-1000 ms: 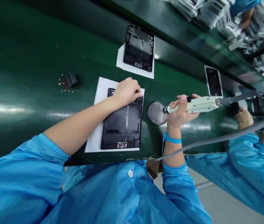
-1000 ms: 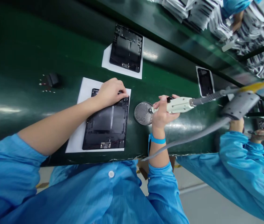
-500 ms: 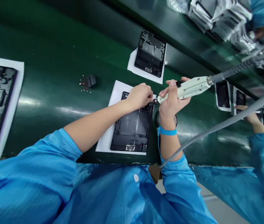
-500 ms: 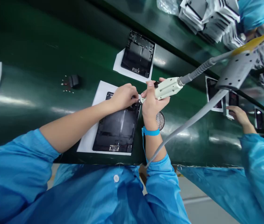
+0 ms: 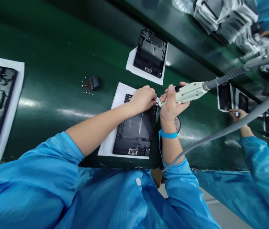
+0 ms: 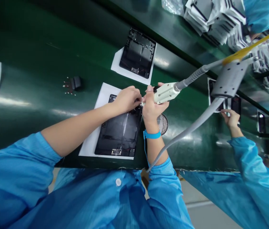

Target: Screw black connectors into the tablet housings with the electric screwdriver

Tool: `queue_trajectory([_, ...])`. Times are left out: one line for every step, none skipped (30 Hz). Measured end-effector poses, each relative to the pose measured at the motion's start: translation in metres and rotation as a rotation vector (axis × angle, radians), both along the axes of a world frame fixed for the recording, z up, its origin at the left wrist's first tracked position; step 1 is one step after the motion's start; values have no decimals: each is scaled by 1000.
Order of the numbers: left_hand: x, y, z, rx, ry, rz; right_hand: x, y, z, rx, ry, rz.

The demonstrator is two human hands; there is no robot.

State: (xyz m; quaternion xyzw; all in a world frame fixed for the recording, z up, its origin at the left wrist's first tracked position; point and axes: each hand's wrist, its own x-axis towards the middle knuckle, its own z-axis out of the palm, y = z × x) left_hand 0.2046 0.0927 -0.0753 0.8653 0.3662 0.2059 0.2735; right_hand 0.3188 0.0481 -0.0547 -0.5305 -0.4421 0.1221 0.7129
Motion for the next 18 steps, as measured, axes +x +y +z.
queue_trajectory([0, 0, 0, 10, 5, 0, -1, 0, 1, 13, 12, 14])
queue_trajectory([-1, 0, 1, 15, 14, 1, -2, -1, 2, 26, 21, 24])
queue_trajectory([-2, -1, 1, 17, 23, 4, -3, -2, 4, 29, 28, 34])
queue_trajectory([-2, -1, 2, 16, 29, 4, -3, -3, 6, 29, 31, 39])
queue_trajectory([-4, -1, 2, 15, 29, -1, -2, -4, 10, 29, 33, 39])
queue_trajectory([-5, 0, 3, 18, 19, -17, -1, -6, 13, 31, 34, 31])
queue_trajectory([-6, 0, 2, 22, 1, -46, 1, -8, 17, 39, 34, 16])
queue_trajectory([-8, 1, 2, 28, -26, -90, 2, -10, 21, 50, 34, -2])
queue_trajectory([-9, 2, 1, 32, -56, -147, 4, -12, 25, 62, 35, -20])
queue_trajectory([-10, 3, -1, 34, -85, -205, 6, -14, 28, 74, 36, -37])
queue_trajectory([-11, 4, -2, 34, -113, -255, 7, -15, 30, 78, 38, -47])
queue_trajectory([-12, 6, -3, 29, -137, -292, 8, -16, 31, 80, 44, -51])
queue_trajectory([-13, 7, -5, 21, -159, -316, 9, -17, 31, 82, 54, -46])
queue_trajectory([-13, 8, -6, 12, -178, -328, 9, -17, 31, 86, 69, -35])
queue_trajectory([-13, 8, -7, 3, -194, -332, 9, -17, 31, 94, 86, -21])
queue_trajectory([-13, 9, -8, -7, -206, -331, 9, -17, 30, 104, 103, -7])
queue_trajectory([-12, 9, -8, -17, -211, -329, 9, -17, 29, 115, 118, 4])
queue_trajectory([-12, 9, -8, -25, -212, -324, 8, -17, 29, 122, 126, 12])
